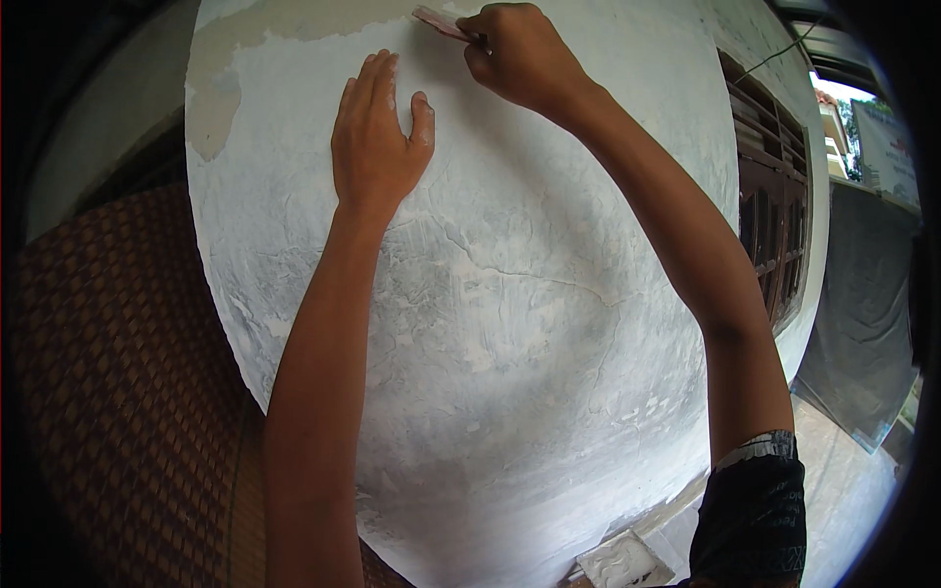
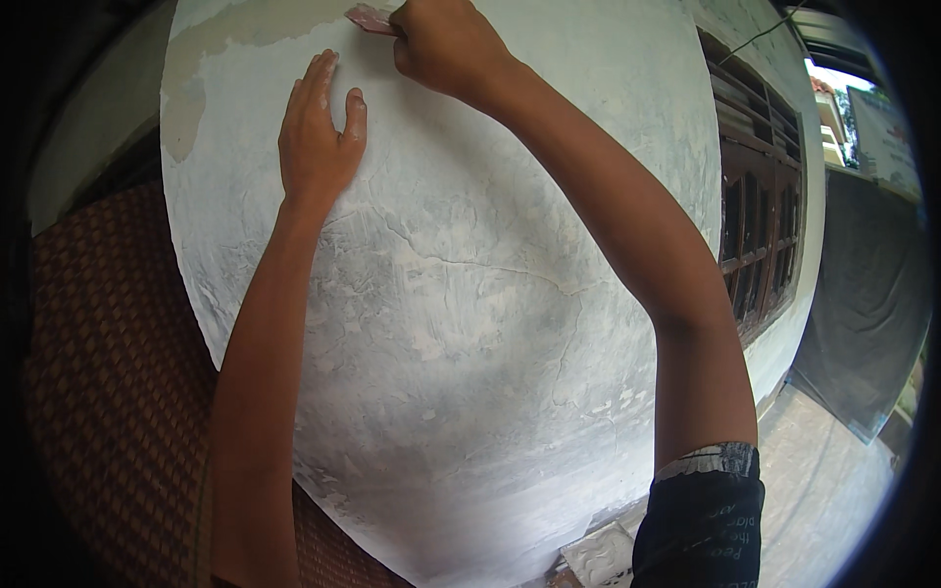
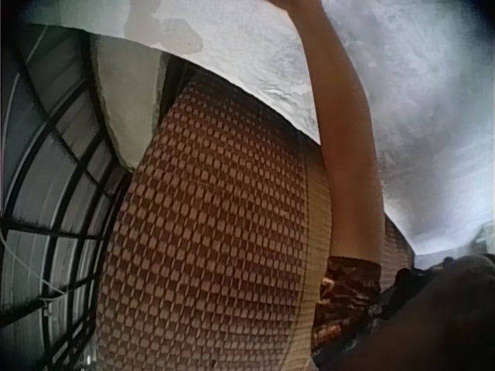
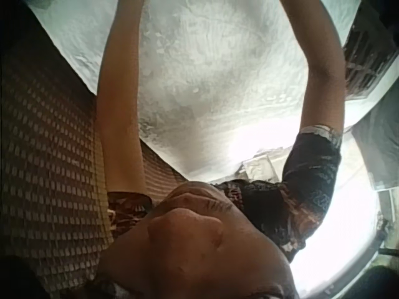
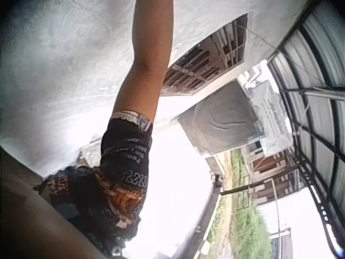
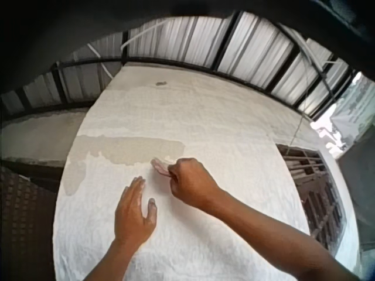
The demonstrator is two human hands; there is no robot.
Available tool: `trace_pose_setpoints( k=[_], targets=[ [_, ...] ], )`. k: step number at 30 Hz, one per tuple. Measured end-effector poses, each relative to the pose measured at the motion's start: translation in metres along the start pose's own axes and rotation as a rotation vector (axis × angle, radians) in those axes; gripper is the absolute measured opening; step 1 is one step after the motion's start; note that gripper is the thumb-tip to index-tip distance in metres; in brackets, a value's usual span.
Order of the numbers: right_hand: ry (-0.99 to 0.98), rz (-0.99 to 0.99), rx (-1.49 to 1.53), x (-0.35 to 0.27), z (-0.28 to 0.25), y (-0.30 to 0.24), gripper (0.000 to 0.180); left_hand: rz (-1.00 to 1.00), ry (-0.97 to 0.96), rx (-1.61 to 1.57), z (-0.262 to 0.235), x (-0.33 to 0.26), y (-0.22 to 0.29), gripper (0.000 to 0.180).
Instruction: The person applies plaster to an interior wall using a putty knife to spread the plaster from a plaster tray onto the wall.
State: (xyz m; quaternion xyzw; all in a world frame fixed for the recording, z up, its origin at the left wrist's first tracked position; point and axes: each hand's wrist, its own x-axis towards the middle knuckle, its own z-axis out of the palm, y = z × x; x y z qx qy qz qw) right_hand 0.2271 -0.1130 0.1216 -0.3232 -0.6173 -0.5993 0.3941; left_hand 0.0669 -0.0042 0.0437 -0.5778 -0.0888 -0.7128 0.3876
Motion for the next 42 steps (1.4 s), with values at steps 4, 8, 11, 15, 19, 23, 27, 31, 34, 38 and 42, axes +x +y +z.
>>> trace_pose_setpoints(
  k=[4,8,11,15,19,23,27,31,34,38,42],
  targets=[
    [0.141,0.154,0.007,0.045,0.009,0.039,0.016,-0.008,0.002,0.008,0.006,0.000,0.002,0.047],
    [0.041,0.009,-0.034,0.040,0.025,0.049,0.018,-0.031,0.015,-0.017,0.006,0.001,0.004,0.047],
    [-0.062,-0.006,-0.043,0.011,0.020,0.004,0.016,-0.040,0.029,-0.017,-0.002,-0.003,-0.003,0.047],
    [0.000,-0.019,0.111,0.015,0.000,-0.017,0.011,-0.061,0.010,-0.008,-0.003,-0.006,-0.009,0.048],
    [0.075,0.117,-0.036,0.052,0.001,0.023,0.013,-0.046,0.031,-0.037,0.004,-0.003,0.002,0.047],
    [-0.029,-0.011,-0.126,0.047,0.028,0.034,0.014,-0.063,0.015,-0.023,0.002,-0.007,-0.003,0.047],
    [-0.175,-0.037,-0.074,0.012,0.006,-0.015,0.017,-0.073,0.014,-0.028,-0.006,-0.007,-0.006,0.047],
    [0.011,-0.022,0.234,0.021,-0.011,-0.006,0.030,-0.055,0.014,0.009,-0.005,-0.010,-0.011,0.047],
    [0.033,0.134,0.051,0.048,-0.027,0.027,0.024,-0.060,0.035,-0.027,0.001,-0.005,0.001,0.047],
    [-0.035,0.022,-0.167,0.053,-0.004,0.064,0.020,-0.038,0.046,-0.004,0.002,-0.005,0.001,0.046],
    [-0.124,0.101,-0.174,0.015,0.016,0.036,0.014,-0.077,0.008,-0.028,-0.005,-0.008,-0.007,0.047]
  ],
)
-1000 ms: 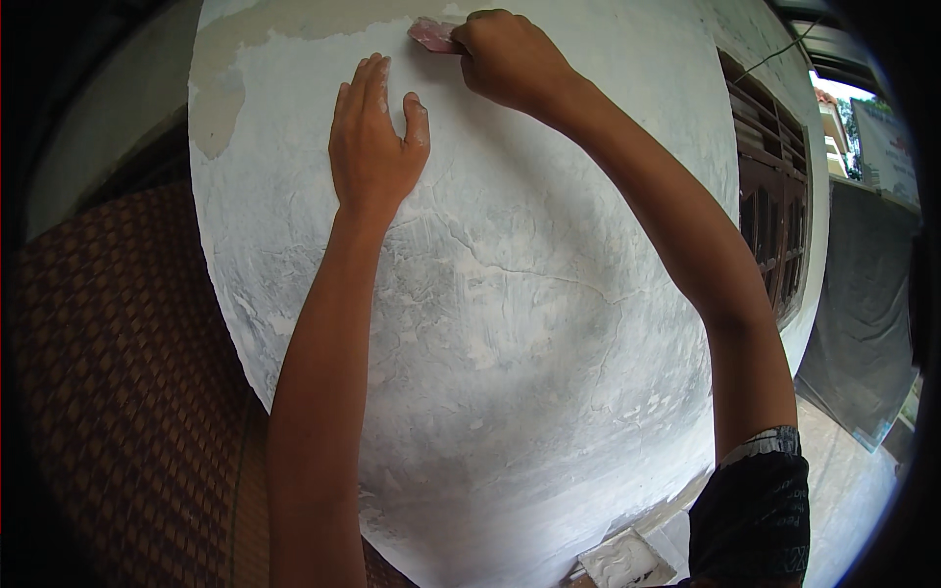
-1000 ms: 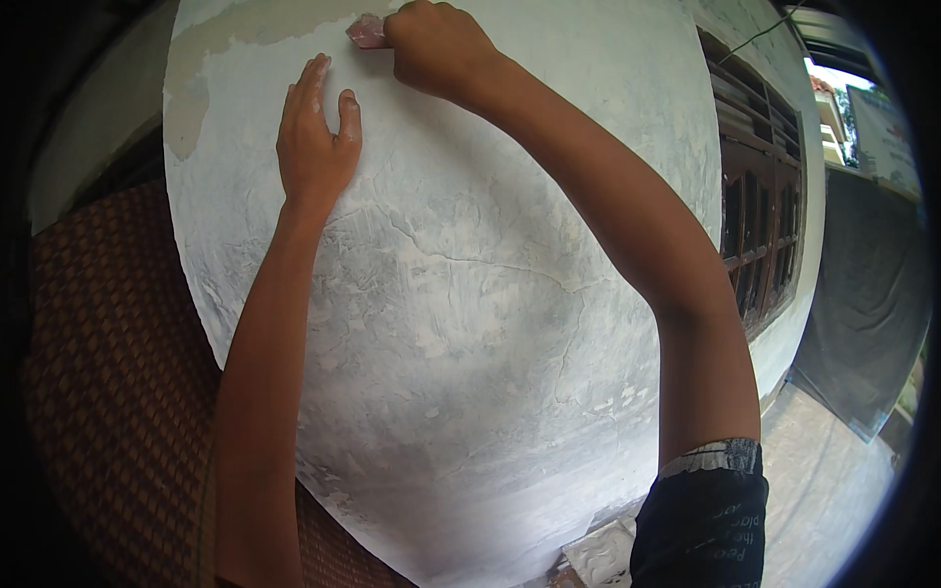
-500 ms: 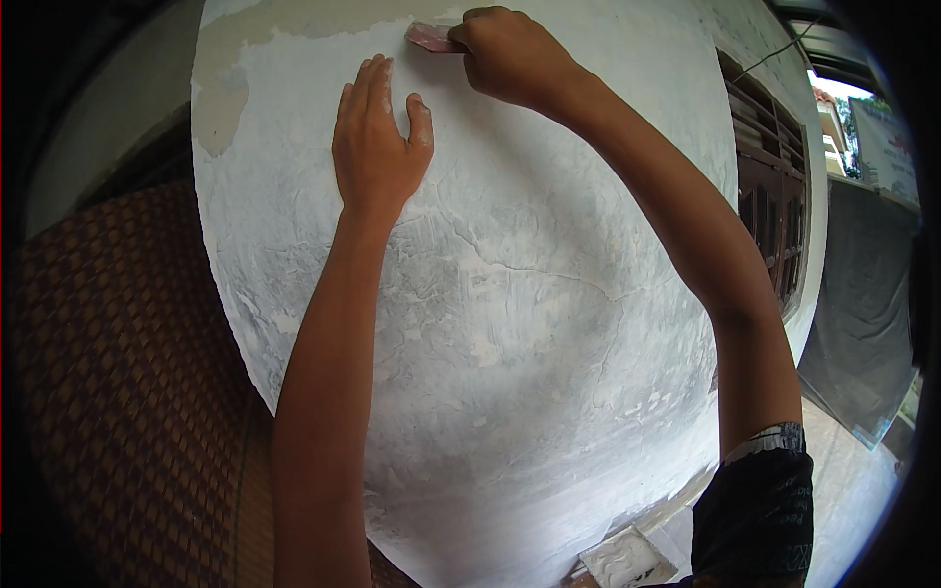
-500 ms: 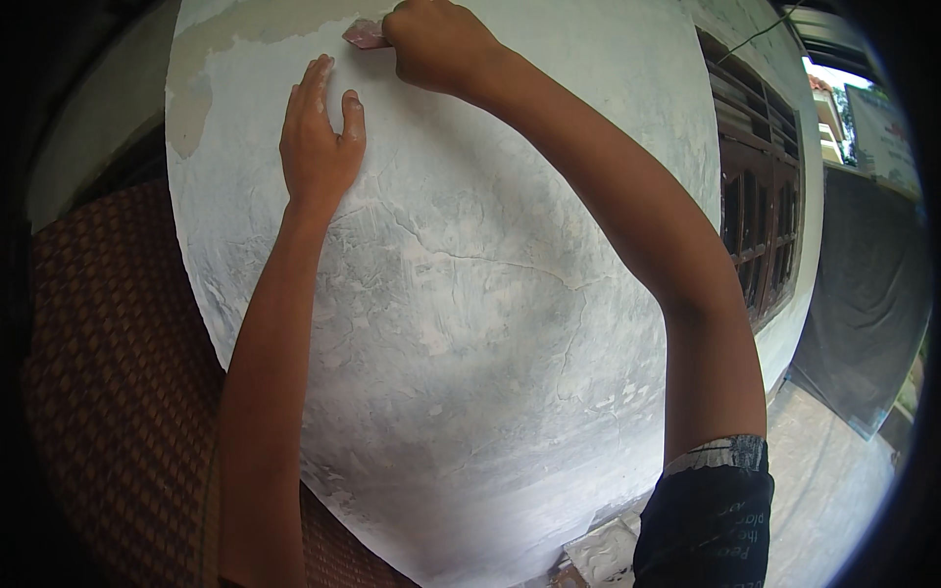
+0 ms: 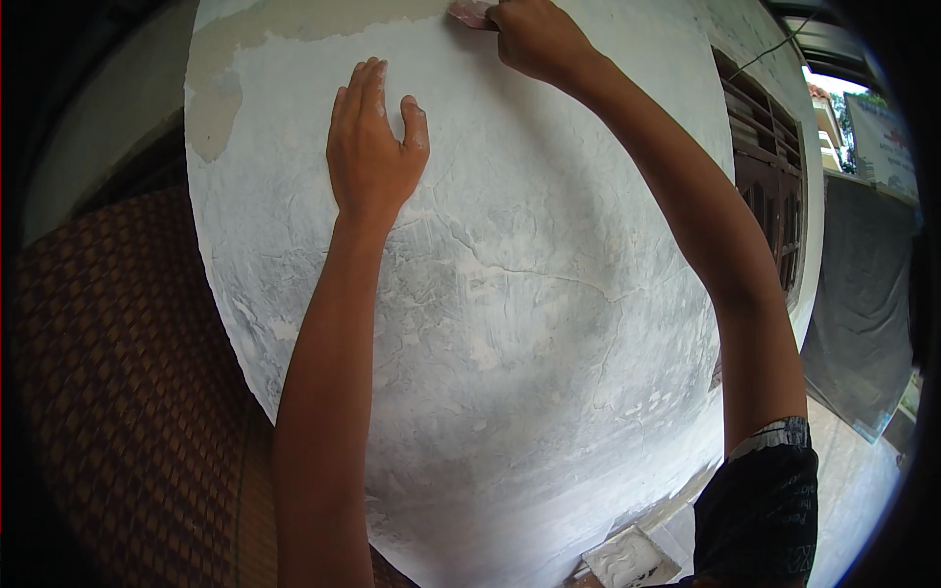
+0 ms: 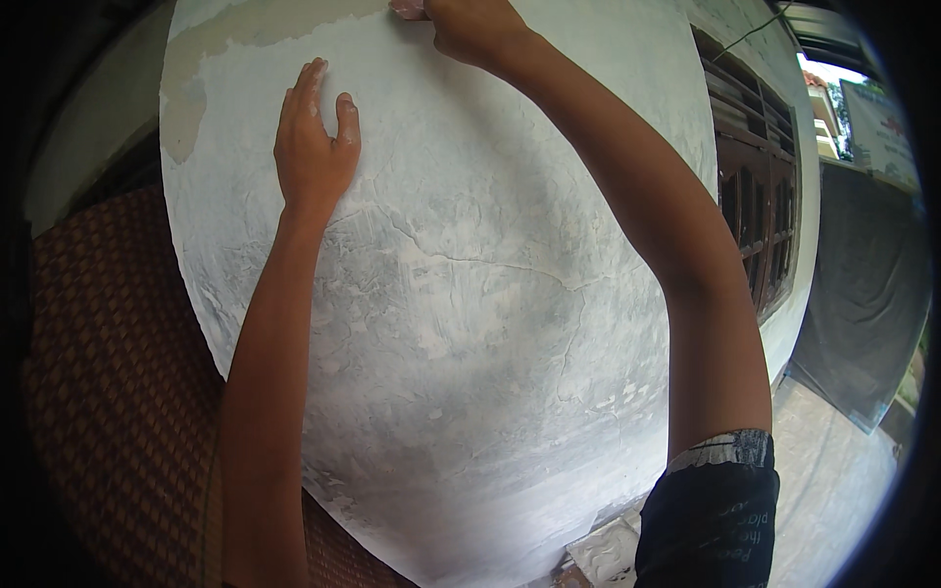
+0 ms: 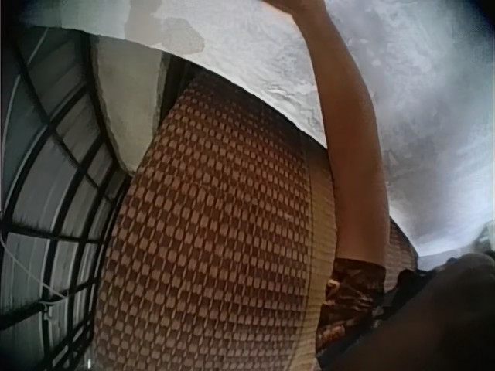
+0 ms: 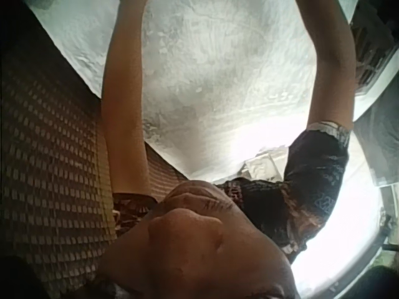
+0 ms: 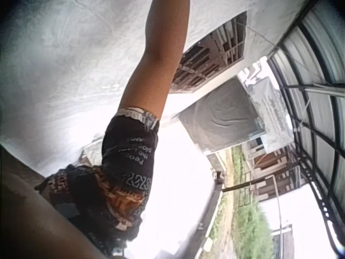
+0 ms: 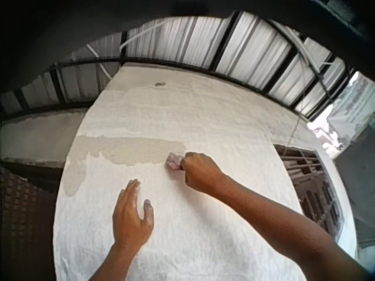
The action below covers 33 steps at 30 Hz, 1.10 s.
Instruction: The person applies plaster to an interior wall using a putty knife to spread the plaster from a plaster tray onto the wall.
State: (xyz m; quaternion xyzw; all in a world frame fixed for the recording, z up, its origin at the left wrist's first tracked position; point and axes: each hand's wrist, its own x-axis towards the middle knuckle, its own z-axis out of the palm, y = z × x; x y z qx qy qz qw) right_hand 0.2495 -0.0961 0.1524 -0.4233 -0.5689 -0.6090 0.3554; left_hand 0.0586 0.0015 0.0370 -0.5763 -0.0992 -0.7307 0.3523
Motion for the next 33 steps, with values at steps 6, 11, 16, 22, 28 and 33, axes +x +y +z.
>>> trace_pose_setpoints(
  k=[6,11,16,22,28,33],
  targets=[
    [0.090,-0.032,0.167,0.003,-0.030,-0.011,0.017,0.005,-0.001,0.033,0.001,0.000,0.002,0.048],
    [0.071,0.012,-0.001,0.026,-0.002,0.025,0.016,0.038,0.048,0.036,0.007,0.002,0.009,0.045],
    [-0.013,-0.151,-0.017,-0.026,-0.007,-0.022,0.014,0.039,0.035,0.058,-0.002,0.002,0.004,0.045],
    [0.113,0.012,0.147,0.022,-0.027,-0.011,0.017,0.033,0.032,0.070,0.002,0.000,0.003,0.045],
    [0.038,-0.085,-0.041,0.022,0.009,0.012,0.018,-0.022,-0.013,0.016,0.005,-0.001,0.006,0.047],
    [-0.025,-0.118,0.168,-0.016,-0.028,-0.040,0.019,-0.014,-0.012,0.025,-0.003,0.000,0.000,0.046]
  ],
)
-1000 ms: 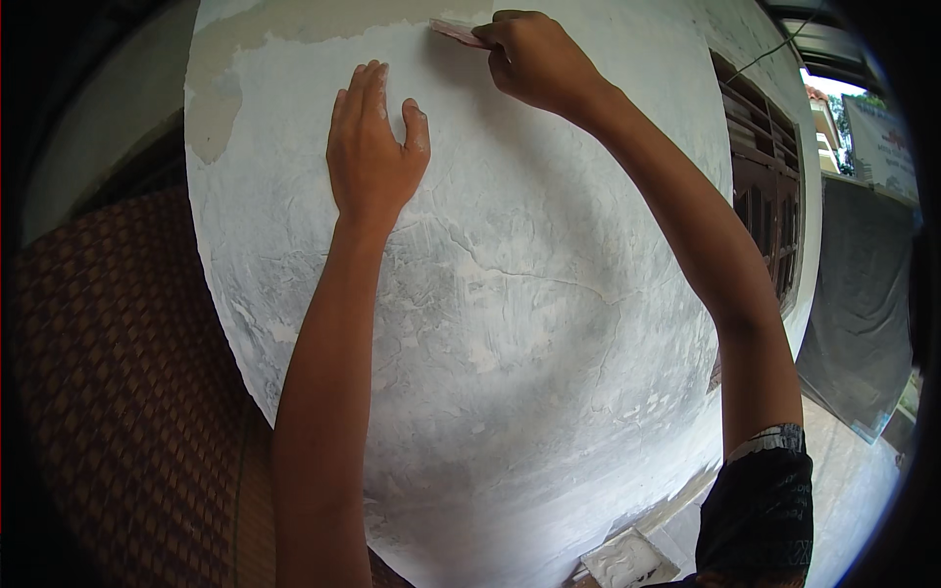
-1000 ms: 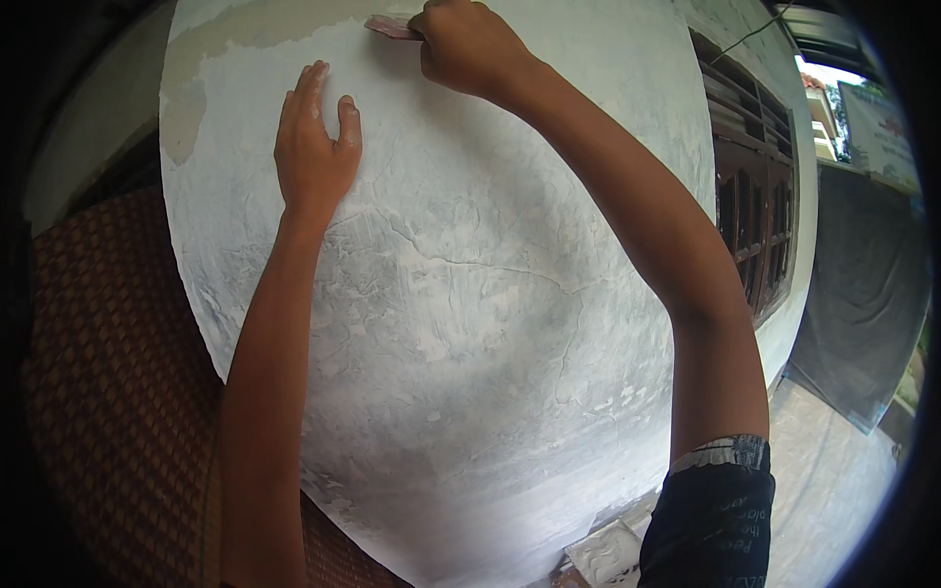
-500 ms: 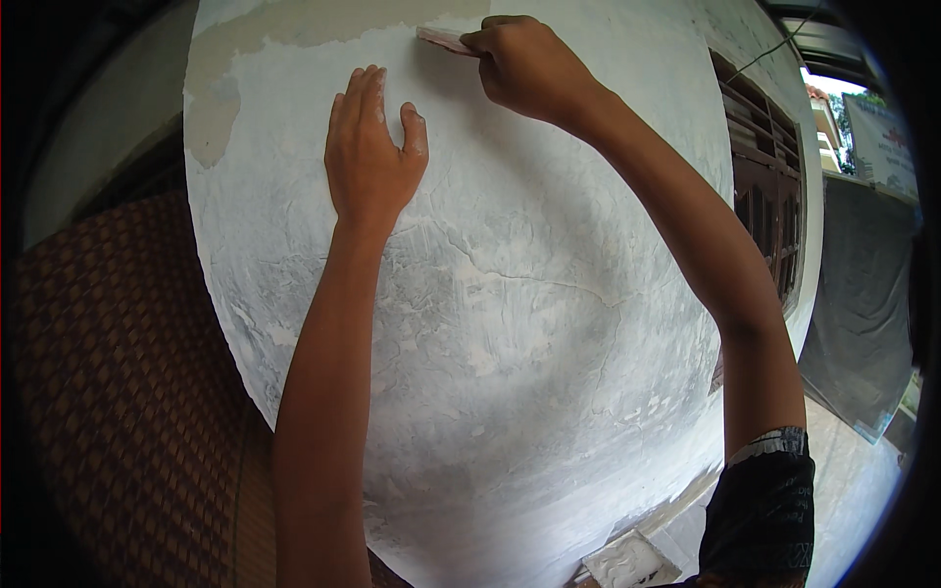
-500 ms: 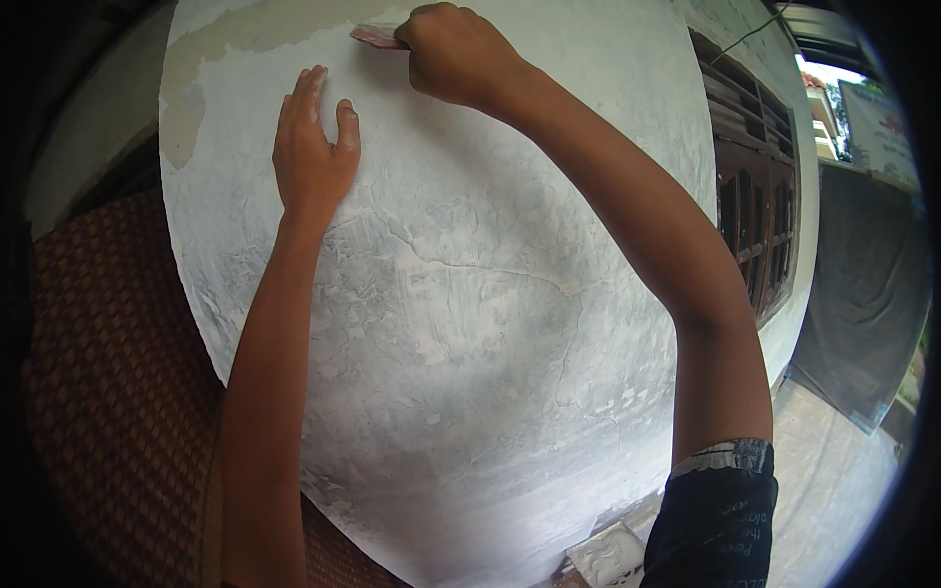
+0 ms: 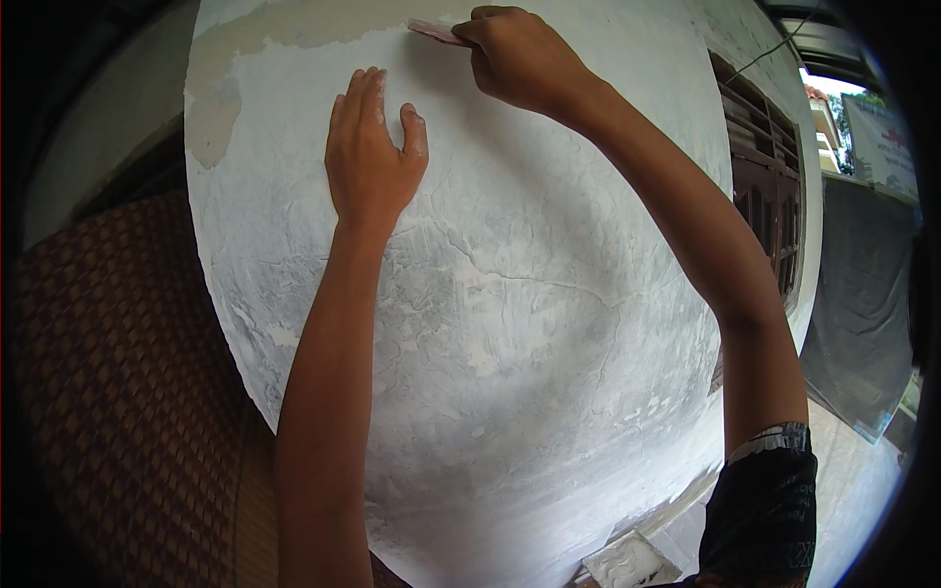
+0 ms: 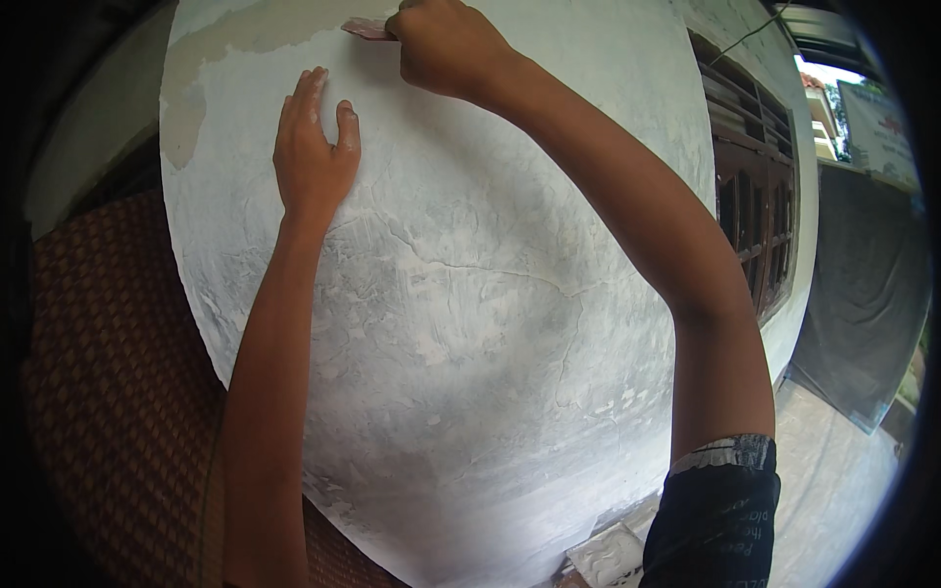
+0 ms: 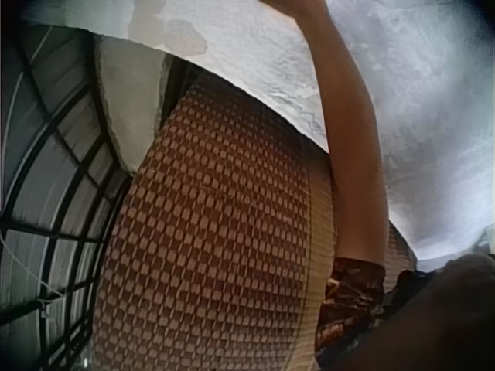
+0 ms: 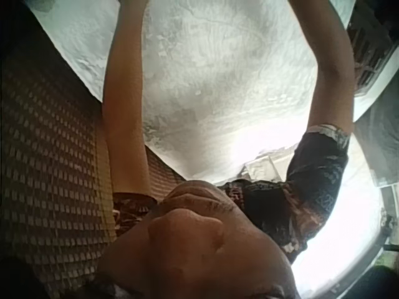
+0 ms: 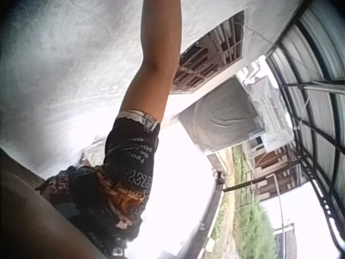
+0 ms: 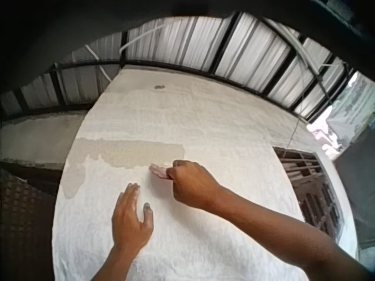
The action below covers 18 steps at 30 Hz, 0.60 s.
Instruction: The person applies plaster to an interior wall using a putty knife to spread the plaster from a plaster tray onto the wall.
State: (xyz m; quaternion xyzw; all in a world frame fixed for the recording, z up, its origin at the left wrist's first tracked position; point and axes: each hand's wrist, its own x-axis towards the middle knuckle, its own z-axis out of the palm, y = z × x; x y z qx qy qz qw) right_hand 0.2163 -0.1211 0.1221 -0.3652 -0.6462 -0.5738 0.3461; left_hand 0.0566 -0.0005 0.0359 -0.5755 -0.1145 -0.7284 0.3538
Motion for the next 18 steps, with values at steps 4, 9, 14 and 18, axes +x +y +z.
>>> trace_pose_setpoints(
  k=[4,9,14,18],
  targets=[
    [0.128,0.030,-0.102,0.034,-0.002,0.034,0.018,0.025,0.043,0.030,0.004,0.000,0.008,0.044],
    [0.096,-0.003,-0.213,0.040,0.022,0.053,0.016,0.030,0.043,0.026,0.006,0.001,0.008,0.044],
    [0.079,-0.069,-0.018,-0.003,0.018,-0.004,0.017,0.006,0.035,-0.007,-0.001,0.002,0.005,0.044],
    [0.240,-0.003,-0.099,0.033,0.006,0.023,0.018,0.032,0.044,0.004,0.005,0.001,0.007,0.044]
  ],
)
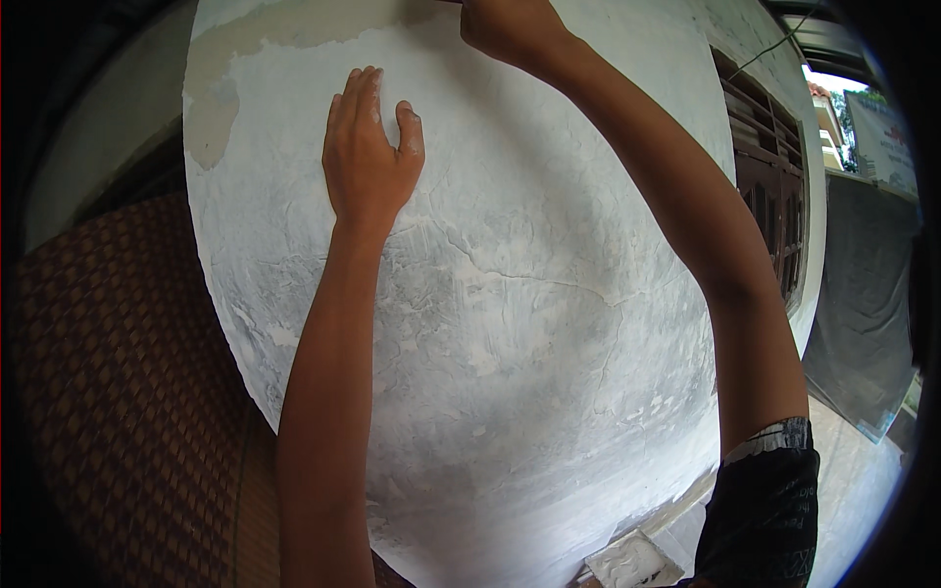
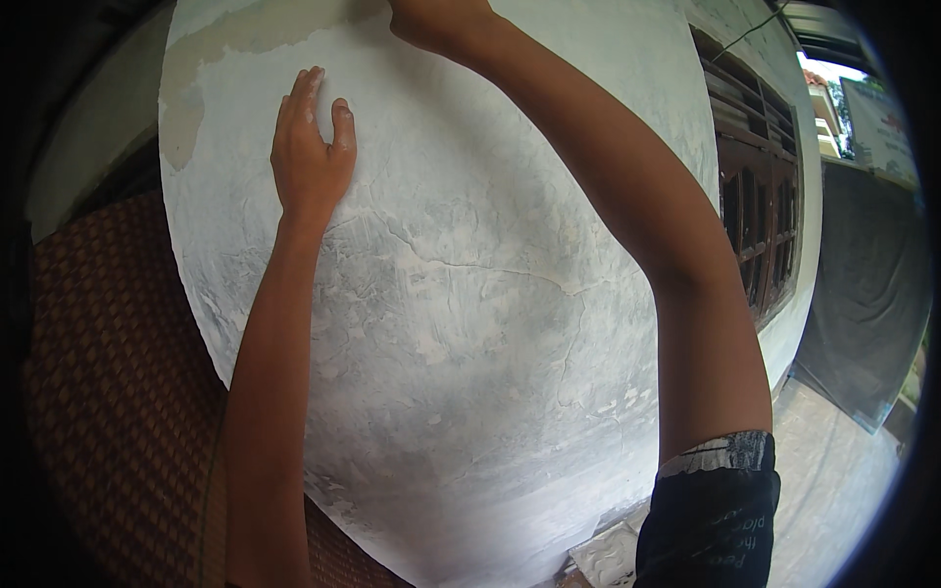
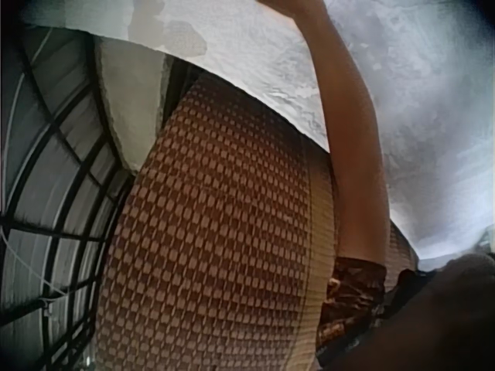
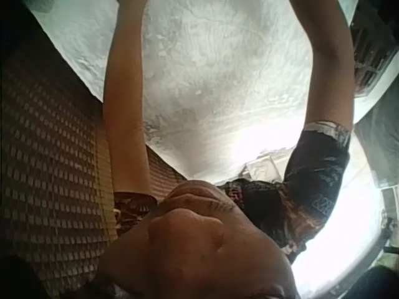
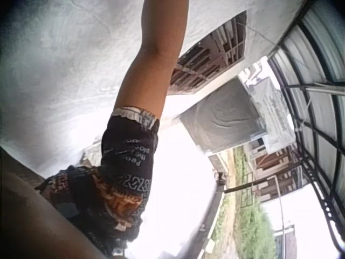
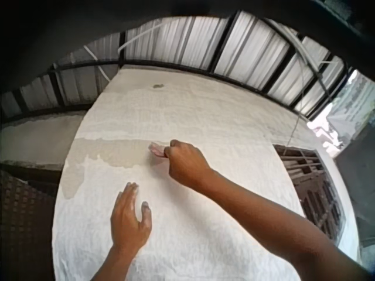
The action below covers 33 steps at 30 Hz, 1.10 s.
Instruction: The person applies plaster to an interior wall using a putty knife to spread the plaster from a plaster tray onto the wall.
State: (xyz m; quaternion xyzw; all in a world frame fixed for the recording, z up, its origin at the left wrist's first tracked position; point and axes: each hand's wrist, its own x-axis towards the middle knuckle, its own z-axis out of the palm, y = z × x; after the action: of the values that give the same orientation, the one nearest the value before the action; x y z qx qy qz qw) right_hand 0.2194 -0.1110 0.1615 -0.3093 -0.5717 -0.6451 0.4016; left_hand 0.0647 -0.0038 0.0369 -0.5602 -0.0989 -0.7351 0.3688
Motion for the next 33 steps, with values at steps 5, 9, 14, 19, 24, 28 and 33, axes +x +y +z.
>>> trace_pose_setpoints(
  k=[5,9,14,19,24,28,33],
  targets=[
    [-0.015,-0.103,-0.136,0.000,0.035,0.044,0.015,-0.013,0.002,-0.004,0.003,0.001,0.003,0.044],
    [-0.079,-0.096,-0.080,-0.049,0.014,-0.015,0.019,0.000,-0.001,0.010,-0.005,-0.001,-0.004,0.044],
    [-0.179,0.035,-0.138,-0.013,-0.008,0.002,0.015,-0.003,0.004,0.003,-0.001,0.001,0.001,0.044],
    [-0.109,0.030,-0.181,-0.005,0.022,0.046,0.015,-0.010,0.012,-0.006,0.005,0.000,0.007,0.044],
    [-0.108,-0.079,-0.041,-0.058,0.006,-0.023,0.019,-0.009,0.002,0.012,-0.006,-0.001,-0.004,0.044],
    [-0.008,-0.004,-0.024,-0.020,-0.002,-0.003,0.022,-0.015,-0.004,0.027,-0.004,-0.001,-0.001,0.044],
    [0.017,0.018,-0.071,0.001,0.026,0.048,0.016,-0.022,-0.004,0.007,0.003,-0.001,0.003,0.044]
  ],
)
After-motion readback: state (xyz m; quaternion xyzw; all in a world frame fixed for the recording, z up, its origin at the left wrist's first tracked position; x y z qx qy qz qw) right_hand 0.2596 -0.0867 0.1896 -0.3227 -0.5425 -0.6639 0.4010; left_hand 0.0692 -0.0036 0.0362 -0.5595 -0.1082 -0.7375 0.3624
